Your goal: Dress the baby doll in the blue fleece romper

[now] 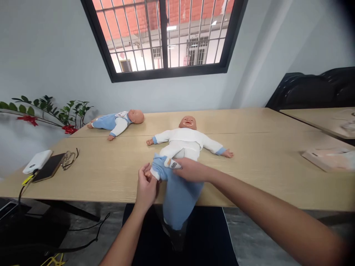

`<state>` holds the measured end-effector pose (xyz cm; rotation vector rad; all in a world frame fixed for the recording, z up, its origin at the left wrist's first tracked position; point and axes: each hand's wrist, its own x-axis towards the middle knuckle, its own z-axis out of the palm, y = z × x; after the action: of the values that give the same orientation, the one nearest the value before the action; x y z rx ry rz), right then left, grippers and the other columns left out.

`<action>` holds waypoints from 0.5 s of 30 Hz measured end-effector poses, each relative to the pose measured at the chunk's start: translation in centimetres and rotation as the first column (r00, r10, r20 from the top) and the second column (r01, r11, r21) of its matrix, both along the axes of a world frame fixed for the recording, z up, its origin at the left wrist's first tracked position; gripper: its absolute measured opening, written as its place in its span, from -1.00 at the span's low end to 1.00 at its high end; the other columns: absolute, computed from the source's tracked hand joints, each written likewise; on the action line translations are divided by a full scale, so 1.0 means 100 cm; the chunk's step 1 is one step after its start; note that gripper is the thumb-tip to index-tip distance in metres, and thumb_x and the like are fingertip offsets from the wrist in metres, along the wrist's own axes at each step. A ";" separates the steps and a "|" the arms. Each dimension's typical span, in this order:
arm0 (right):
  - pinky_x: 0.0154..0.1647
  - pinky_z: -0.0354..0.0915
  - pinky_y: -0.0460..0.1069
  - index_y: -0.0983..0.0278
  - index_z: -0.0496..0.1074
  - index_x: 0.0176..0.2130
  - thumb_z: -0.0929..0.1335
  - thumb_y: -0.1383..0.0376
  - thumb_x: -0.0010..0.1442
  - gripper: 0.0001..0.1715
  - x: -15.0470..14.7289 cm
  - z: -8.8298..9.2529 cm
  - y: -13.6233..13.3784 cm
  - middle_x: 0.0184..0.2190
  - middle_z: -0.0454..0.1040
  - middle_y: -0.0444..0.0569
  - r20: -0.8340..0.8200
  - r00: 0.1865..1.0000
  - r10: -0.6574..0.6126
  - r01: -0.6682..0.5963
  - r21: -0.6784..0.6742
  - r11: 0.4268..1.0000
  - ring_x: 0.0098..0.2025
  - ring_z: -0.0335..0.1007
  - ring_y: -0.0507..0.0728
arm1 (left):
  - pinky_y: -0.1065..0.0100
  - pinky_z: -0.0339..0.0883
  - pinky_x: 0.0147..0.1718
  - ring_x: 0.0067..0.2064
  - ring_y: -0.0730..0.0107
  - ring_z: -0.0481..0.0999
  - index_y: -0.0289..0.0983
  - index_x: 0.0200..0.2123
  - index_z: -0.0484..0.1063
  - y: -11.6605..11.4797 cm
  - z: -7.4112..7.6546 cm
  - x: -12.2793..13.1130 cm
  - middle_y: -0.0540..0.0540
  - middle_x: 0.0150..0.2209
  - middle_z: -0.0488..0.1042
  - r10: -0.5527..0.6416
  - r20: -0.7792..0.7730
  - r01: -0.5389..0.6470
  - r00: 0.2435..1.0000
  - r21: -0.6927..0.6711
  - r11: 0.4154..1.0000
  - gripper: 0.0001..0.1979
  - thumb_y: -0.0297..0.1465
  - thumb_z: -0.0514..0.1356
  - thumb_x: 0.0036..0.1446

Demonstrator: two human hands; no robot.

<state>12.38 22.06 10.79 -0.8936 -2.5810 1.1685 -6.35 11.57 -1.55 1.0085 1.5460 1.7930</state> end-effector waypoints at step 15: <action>0.39 0.18 0.15 0.31 0.20 0.40 0.41 0.06 0.28 -0.16 0.028 0.007 0.116 0.40 0.25 0.18 -0.103 0.958 -0.266 0.285 0.315 0.905 0.39 0.24 0.30 | 0.23 0.46 0.04 0.04 0.23 0.56 -0.25 0.04 0.41 -0.017 0.007 0.006 -0.20 0.03 0.52 0.146 -0.165 -0.147 0.975 0.007 0.989 -0.53 -0.13 0.35 0.18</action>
<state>15.17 33.67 11.48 -1.0799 -2.4001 0.6538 -5.73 9.90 -0.83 1.0900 1.7658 1.8420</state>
